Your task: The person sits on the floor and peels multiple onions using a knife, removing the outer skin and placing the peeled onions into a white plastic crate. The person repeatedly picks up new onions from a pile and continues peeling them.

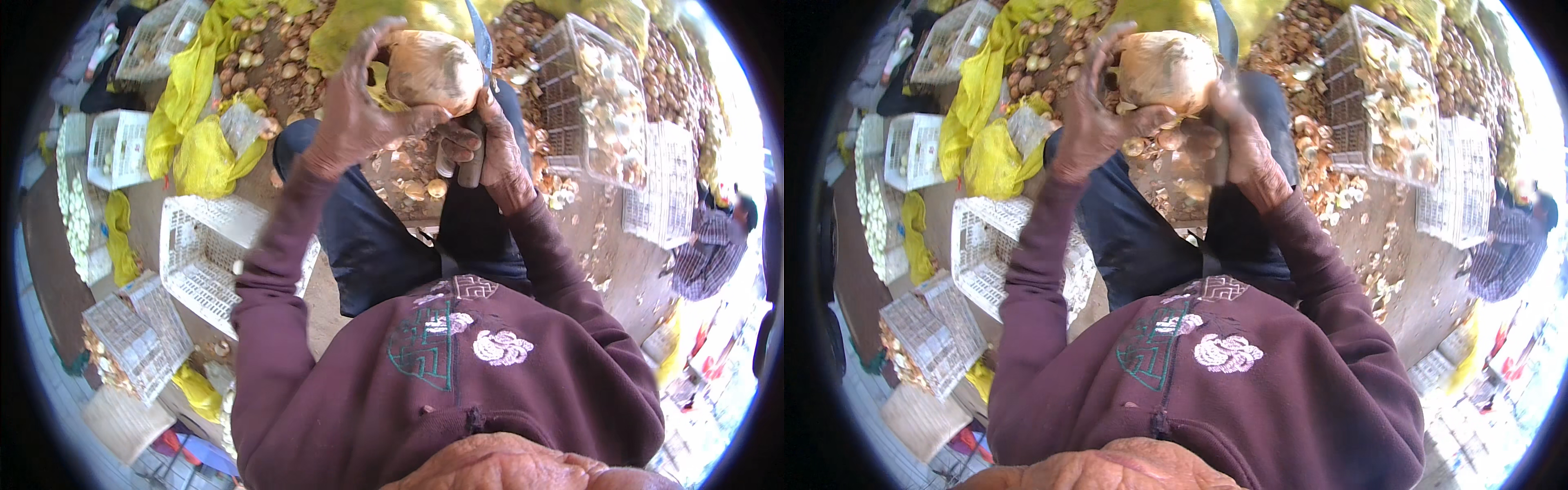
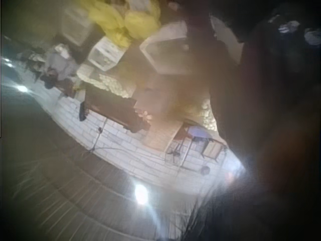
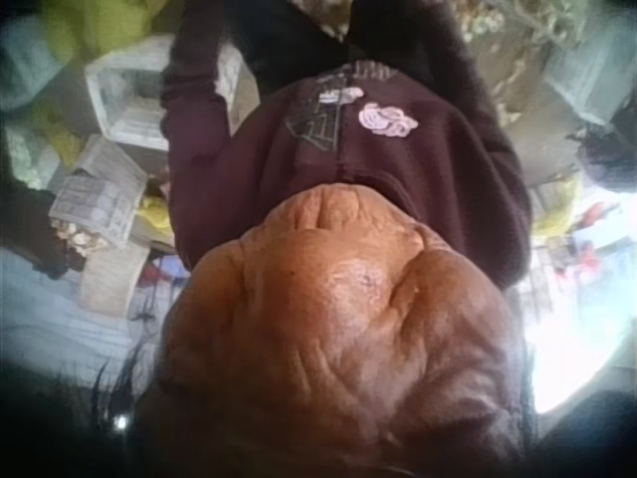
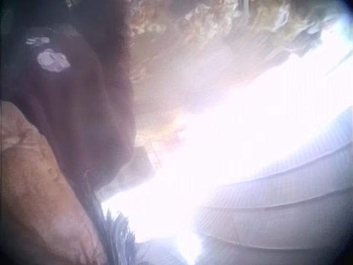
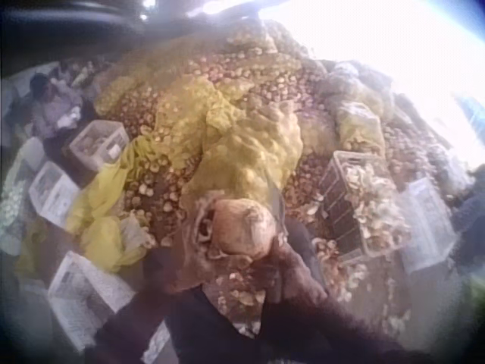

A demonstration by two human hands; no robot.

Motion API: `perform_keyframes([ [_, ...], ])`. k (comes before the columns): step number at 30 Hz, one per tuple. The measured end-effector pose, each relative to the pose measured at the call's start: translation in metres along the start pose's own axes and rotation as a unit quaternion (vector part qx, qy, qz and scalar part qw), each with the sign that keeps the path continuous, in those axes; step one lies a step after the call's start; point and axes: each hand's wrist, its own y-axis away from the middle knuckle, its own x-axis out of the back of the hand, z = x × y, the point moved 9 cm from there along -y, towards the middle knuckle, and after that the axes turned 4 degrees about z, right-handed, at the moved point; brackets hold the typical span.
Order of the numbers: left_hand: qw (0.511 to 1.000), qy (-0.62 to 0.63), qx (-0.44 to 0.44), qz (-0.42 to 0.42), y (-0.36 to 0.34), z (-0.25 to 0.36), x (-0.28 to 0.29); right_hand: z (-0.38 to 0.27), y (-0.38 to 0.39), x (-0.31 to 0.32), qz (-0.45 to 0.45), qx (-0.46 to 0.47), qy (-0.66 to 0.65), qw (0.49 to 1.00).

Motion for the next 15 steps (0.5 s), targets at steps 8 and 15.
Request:
perform_keyframes([
  [8, 0.821, 0.497, 0.263, 0.097, 0.034, -0.001, -0.139, -0.041, 0.083, 0.038, 0.11, 0.051, 0.071, 0.99],
  [15, 0.66, 0.63, 0.41, -0.003, 0.048, 0.001, -0.183, -0.122, 0.161, 0.06, 0.21, 0.301, 0.641, 0.674],
])
